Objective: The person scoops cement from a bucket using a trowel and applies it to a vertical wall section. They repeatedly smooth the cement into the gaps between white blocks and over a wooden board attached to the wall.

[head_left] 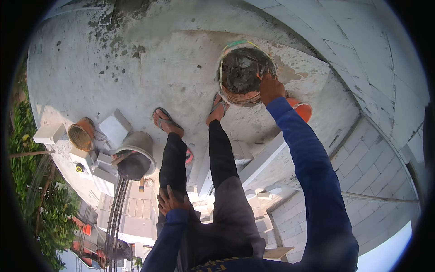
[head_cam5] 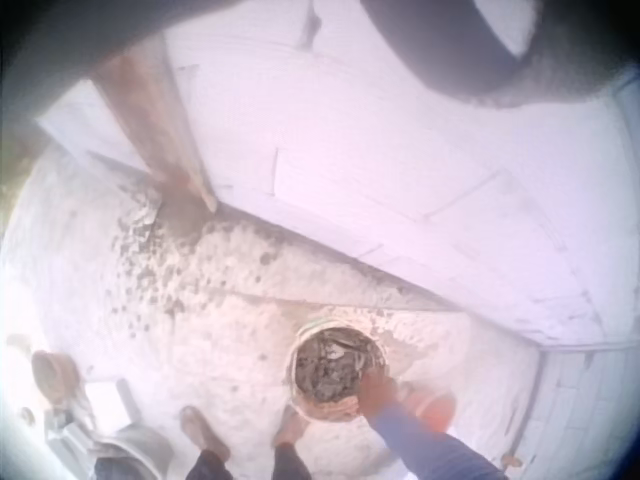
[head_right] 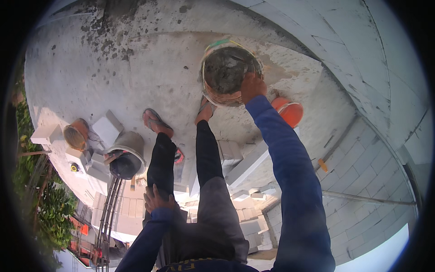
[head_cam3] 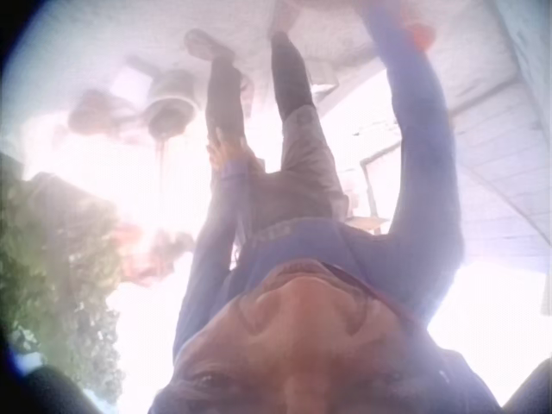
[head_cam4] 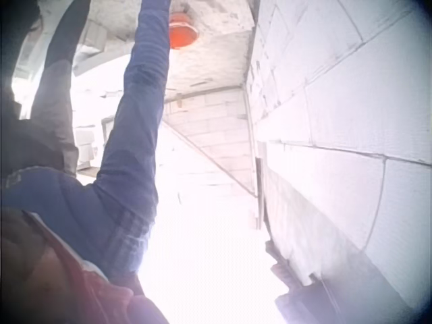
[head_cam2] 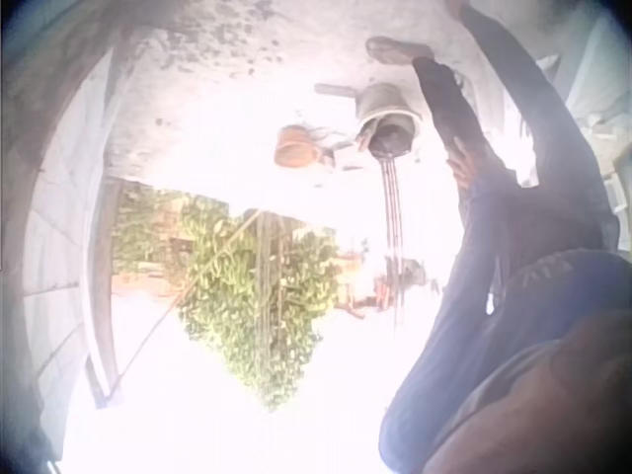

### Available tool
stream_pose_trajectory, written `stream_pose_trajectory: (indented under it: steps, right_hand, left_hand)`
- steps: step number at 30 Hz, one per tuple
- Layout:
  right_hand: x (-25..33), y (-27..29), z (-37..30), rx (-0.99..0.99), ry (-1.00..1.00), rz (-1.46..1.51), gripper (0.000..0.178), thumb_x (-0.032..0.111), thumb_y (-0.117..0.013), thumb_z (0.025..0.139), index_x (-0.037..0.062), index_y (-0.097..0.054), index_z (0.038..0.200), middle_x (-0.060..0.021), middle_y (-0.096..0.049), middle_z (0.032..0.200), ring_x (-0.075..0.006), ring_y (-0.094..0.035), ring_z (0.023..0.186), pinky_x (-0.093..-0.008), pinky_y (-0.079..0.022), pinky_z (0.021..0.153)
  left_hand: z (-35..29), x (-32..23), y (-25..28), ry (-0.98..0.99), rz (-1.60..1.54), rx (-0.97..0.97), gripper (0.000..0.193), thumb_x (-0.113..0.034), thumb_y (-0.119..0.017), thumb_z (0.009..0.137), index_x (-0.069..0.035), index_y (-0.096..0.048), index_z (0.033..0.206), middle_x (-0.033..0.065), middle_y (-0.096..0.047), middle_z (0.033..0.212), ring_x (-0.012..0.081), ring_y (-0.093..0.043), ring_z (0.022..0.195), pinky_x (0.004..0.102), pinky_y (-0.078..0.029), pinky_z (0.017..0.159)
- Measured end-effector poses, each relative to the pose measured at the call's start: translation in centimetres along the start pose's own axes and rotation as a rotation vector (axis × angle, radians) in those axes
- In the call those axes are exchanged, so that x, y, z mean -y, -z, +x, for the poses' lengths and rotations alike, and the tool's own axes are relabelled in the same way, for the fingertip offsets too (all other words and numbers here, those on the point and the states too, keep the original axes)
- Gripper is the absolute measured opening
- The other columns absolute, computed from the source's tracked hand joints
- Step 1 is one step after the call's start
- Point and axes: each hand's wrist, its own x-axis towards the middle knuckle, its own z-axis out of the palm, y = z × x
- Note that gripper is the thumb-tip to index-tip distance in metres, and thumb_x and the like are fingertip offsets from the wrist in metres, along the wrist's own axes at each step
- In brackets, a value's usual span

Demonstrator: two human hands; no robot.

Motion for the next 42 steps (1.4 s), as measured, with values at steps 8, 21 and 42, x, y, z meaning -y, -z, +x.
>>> stream_pose_trajectory:
  steps: [8, 21, 42]
  right_hand:
    - [4.2, -6.4, -2.4, 0.258, -0.066, -0.107, 0.055, 0.023, -0.065, 0.098, -0.0029, -0.044, 0.142, -0.0169, -0.075, 0.104, -0.0292, -0.078, 0.091, -0.046, -0.065, 0.067]
    - [-4.0, -0.3, 2.6, 0.497, 0.055, -0.003, 0.044, 0.04, -0.068, 0.098, 0.0042, -0.07, 0.124, -0.0197, -0.075, 0.116, -0.0361, -0.074, 0.106, -0.0474, -0.063, 0.082]
    - [-3.3, -1.4, 2.2, 1.124, -0.579, 2.299, 0.047, 0.052, -0.058, 0.107, 0.0057, -0.063, 0.113, 0.0019, -0.056, 0.073, -0.0054, -0.056, 0.056, -0.0232, -0.049, 0.048]
  left_hand:
    - [-0.1, 0.4, -1.3, 0.01, -0.01, 0.021, 0.098, -0.045, -0.079, 0.079, -0.024, -0.036, 0.164, 0.0165, -0.03, 0.17, 0.0426, -0.026, 0.157, 0.0608, -0.028, 0.122]
    - [0.0, -0.3, -1.5, 0.012, 0.025, 0.053, 0.099, -0.048, -0.078, 0.08, -0.021, -0.033, 0.165, 0.0174, -0.03, 0.17, 0.0423, -0.029, 0.156, 0.0586, -0.033, 0.12]
    - [-0.2, -2.7, 0.4, -0.011, 0.054, 0.019, 0.098, -0.044, -0.081, 0.08, -0.022, -0.035, 0.164, 0.0178, -0.031, 0.17, 0.043, -0.027, 0.157, 0.0613, -0.029, 0.121]
